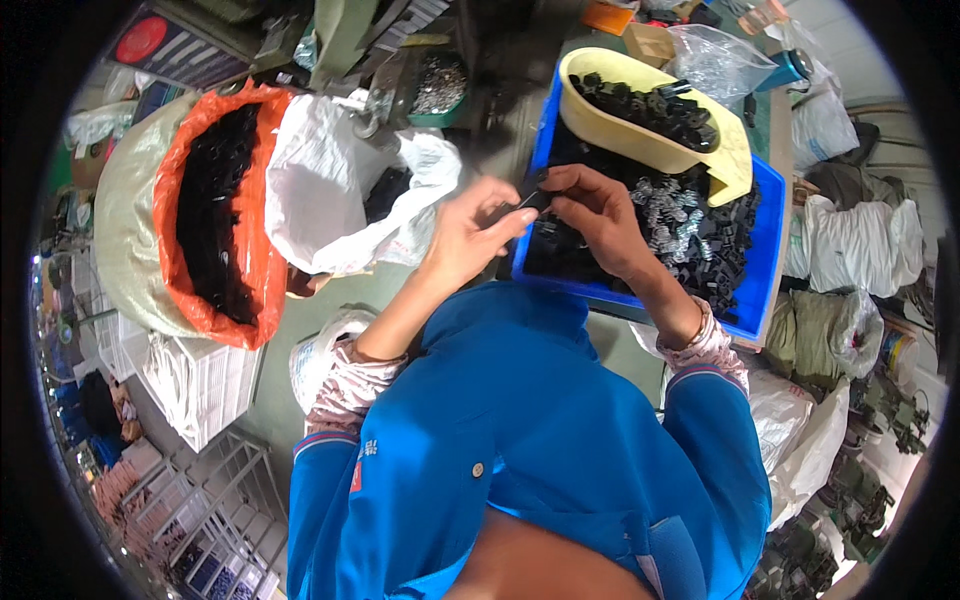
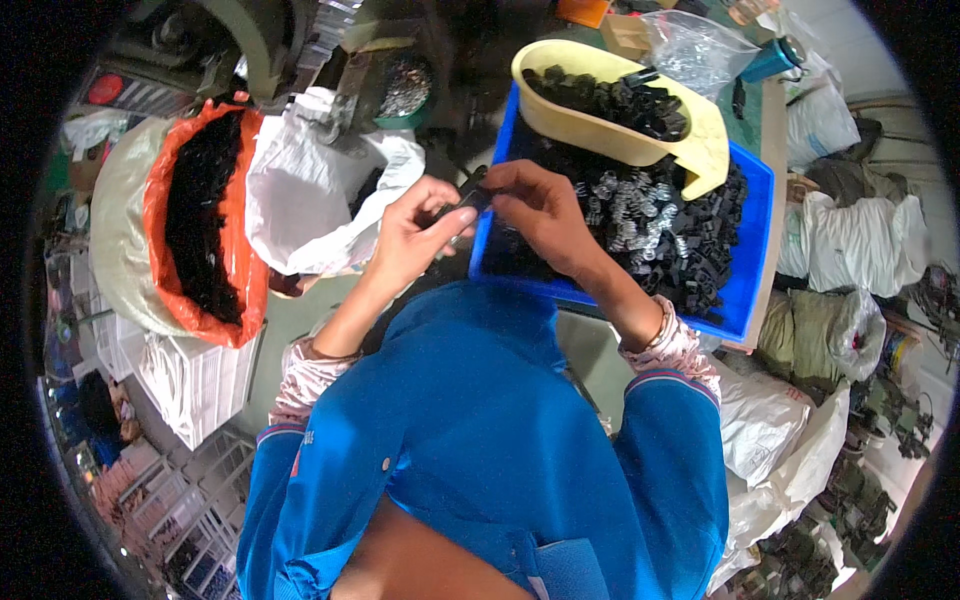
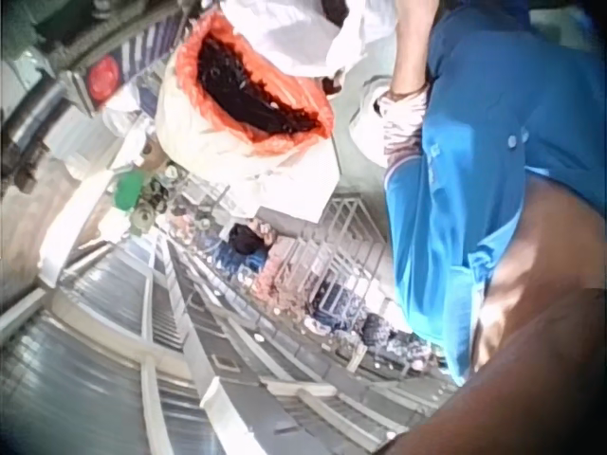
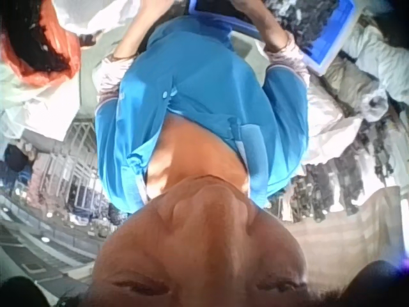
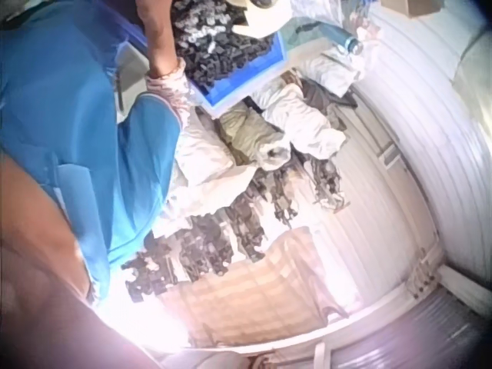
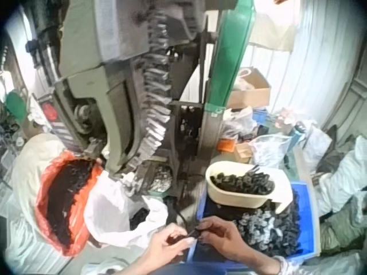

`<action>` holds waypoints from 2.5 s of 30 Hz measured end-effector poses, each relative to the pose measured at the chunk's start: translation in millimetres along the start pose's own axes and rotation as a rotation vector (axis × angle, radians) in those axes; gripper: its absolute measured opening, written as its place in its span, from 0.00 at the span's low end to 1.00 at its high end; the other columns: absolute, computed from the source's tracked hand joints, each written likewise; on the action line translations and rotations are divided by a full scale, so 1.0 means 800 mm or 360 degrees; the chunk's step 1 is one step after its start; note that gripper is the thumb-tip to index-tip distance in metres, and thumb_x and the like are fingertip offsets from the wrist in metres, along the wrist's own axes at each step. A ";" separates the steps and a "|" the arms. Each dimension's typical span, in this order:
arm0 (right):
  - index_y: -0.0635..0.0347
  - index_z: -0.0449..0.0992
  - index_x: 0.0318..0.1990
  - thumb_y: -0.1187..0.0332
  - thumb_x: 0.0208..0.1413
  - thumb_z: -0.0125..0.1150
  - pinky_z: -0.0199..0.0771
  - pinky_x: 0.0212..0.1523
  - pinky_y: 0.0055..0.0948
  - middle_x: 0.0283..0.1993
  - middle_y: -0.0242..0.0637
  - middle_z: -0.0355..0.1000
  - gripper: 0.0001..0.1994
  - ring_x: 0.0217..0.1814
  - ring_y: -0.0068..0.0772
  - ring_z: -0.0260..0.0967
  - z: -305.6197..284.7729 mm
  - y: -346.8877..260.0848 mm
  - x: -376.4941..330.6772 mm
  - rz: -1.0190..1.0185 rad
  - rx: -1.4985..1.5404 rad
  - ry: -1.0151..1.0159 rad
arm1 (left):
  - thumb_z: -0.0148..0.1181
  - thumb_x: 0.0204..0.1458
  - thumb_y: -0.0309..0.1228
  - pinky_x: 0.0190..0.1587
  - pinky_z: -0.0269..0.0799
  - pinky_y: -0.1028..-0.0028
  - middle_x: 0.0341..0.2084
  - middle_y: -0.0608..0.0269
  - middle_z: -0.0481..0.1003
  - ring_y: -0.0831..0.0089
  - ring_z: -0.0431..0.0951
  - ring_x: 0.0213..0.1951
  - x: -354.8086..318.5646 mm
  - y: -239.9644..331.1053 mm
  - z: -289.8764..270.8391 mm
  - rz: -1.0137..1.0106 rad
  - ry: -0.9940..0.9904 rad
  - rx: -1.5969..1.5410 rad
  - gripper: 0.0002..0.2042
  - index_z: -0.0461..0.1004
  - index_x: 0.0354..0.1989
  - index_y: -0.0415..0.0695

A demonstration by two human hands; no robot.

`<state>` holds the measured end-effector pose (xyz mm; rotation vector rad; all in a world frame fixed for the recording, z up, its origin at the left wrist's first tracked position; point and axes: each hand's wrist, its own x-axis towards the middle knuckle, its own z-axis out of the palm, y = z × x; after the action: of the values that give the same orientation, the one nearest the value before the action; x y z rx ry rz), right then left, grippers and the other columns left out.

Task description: The person repeatedly picks small black plastic components and metal springs from a blue bin, assembles them by hand, and places the finished units into a white sack. The process is continuous and repetitive.

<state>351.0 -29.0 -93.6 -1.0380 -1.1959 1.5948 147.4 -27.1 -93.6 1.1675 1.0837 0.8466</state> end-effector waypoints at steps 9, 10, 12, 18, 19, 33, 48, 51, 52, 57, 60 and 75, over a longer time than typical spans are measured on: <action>0.60 0.77 0.49 0.78 0.52 0.61 0.75 0.47 0.31 0.48 0.45 0.76 0.15 0.50 0.36 0.75 -0.213 -0.116 0.087 -0.0464 -0.2197 0.0755 | 0.65 0.55 0.28 0.22 0.62 0.83 0.18 0.72 0.70 0.87 0.69 0.20 0.007 -0.024 -0.013 0.0394 0.0054 -0.0038 0.12 0.66 0.26 0.43; 0.61 0.77 0.49 0.78 0.52 0.61 0.75 0.46 0.31 0.48 0.45 0.76 0.15 0.50 0.38 0.75 -0.241 -0.113 0.096 -0.0426 -0.2274 0.0635 | 0.65 0.55 0.28 0.22 0.62 0.83 0.19 0.72 0.70 0.87 0.69 0.20 0.009 -0.021 -0.012 0.0374 0.0050 -0.0071 0.12 0.66 0.26 0.43; 0.61 0.77 0.48 0.78 0.52 0.61 0.75 0.46 0.31 0.48 0.45 0.76 0.15 0.49 0.41 0.75 -0.270 -0.101 0.112 -0.0357 -0.2410 0.0355 | 0.65 0.55 0.29 0.22 0.61 0.83 0.19 0.72 0.69 0.88 0.68 0.20 0.009 -0.016 -0.015 0.0353 0.0076 -0.0115 0.12 0.66 0.25 0.43; 0.64 0.77 0.49 0.74 0.57 0.57 0.74 0.42 0.27 0.42 0.37 0.76 0.12 0.39 0.30 0.75 -0.183 -0.141 0.080 -0.0421 -0.1768 0.0427 | 0.65 0.54 0.26 0.27 0.64 0.83 0.31 0.65 0.73 0.86 0.70 0.25 0.003 -0.019 -0.060 0.0466 0.0206 -0.0089 0.12 0.66 0.24 0.42; 0.65 0.77 0.49 0.74 0.59 0.56 0.74 0.42 0.25 0.41 0.35 0.75 0.12 0.38 0.26 0.74 -0.160 -0.139 0.074 -0.0417 -0.1423 0.0362 | 0.65 0.53 0.25 0.31 0.68 0.82 0.39 0.58 0.77 0.85 0.73 0.28 0.005 -0.017 -0.068 0.0447 0.0212 -0.0154 0.12 0.66 0.24 0.42; 0.67 0.76 0.51 0.73 0.57 0.64 0.65 0.30 0.18 0.29 0.28 0.72 0.15 0.27 0.16 0.65 0.103 -0.028 0.131 0.0080 -0.0240 -0.0238 | 0.65 0.49 0.21 0.39 0.71 0.76 0.47 0.49 0.78 0.79 0.75 0.38 -0.006 -0.012 -0.185 0.0736 0.0224 0.0400 0.12 0.64 0.24 0.39; 0.69 0.74 0.53 0.80 0.58 0.59 0.75 0.39 0.22 0.43 0.39 0.73 0.15 0.38 0.23 0.73 0.153 -0.017 0.182 -0.0389 -0.0922 -0.0243 | 0.66 0.47 0.23 0.31 0.72 0.73 0.49 0.51 0.77 0.68 0.77 0.28 0.034 0.025 -0.267 0.0875 -0.0027 0.0849 0.14 0.63 0.22 0.39; 0.69 0.74 0.53 0.82 0.57 0.59 0.76 0.40 0.23 0.45 0.41 0.73 0.15 0.39 0.25 0.74 0.162 -0.011 0.183 -0.0478 -0.1000 -0.0144 | 0.67 0.47 0.24 0.30 0.72 0.72 0.49 0.51 0.77 0.63 0.76 0.26 0.043 0.027 -0.279 0.0918 -0.0055 0.0960 0.14 0.63 0.21 0.39; 0.69 0.75 0.52 0.82 0.56 0.60 0.77 0.40 0.24 0.45 0.41 0.73 0.16 0.39 0.25 0.74 0.169 -0.004 0.182 -0.0464 -0.0905 -0.0087 | 0.67 0.47 0.24 0.29 0.72 0.71 0.49 0.51 0.77 0.62 0.76 0.26 0.046 0.028 -0.283 0.0948 -0.0057 0.1003 0.14 0.63 0.21 0.39; 0.72 0.76 0.49 0.84 0.54 0.61 0.79 0.37 0.24 0.45 0.44 0.75 0.15 0.36 0.27 0.75 0.199 -0.010 0.187 -0.0672 -0.0851 0.0068 | 0.67 0.46 0.25 0.29 0.73 0.68 0.41 0.51 0.79 0.60 0.77 0.26 0.065 0.039 -0.303 0.1232 -0.0080 0.1214 0.09 0.71 0.25 0.37; 0.73 0.76 0.49 0.85 0.53 0.62 0.79 0.35 0.23 0.44 0.45 0.75 0.14 0.35 0.27 0.76 0.203 -0.012 0.192 -0.0868 -0.0979 0.0155 | 0.67 0.45 0.26 0.29 0.73 0.67 0.31 0.51 0.79 0.59 0.77 0.26 0.075 0.058 -0.309 0.1349 -0.0099 0.1279 0.09 0.77 0.33 0.35; 0.71 0.76 0.50 0.78 0.56 0.62 0.73 0.31 0.18 0.32 0.36 0.76 0.14 0.29 0.19 0.72 0.203 0.012 0.194 -0.0416 -0.0921 0.0384 | 0.64 0.49 0.32 0.29 0.70 0.65 0.25 0.54 0.76 0.53 0.76 0.27 0.102 0.070 -0.309 0.0799 -0.0383 0.1424 0.18 0.74 0.50 0.46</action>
<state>152.3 76.0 -90.2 -1.3224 -1.5889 0.9053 -65.0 130.8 -65.9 2.2967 0.9942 0.5548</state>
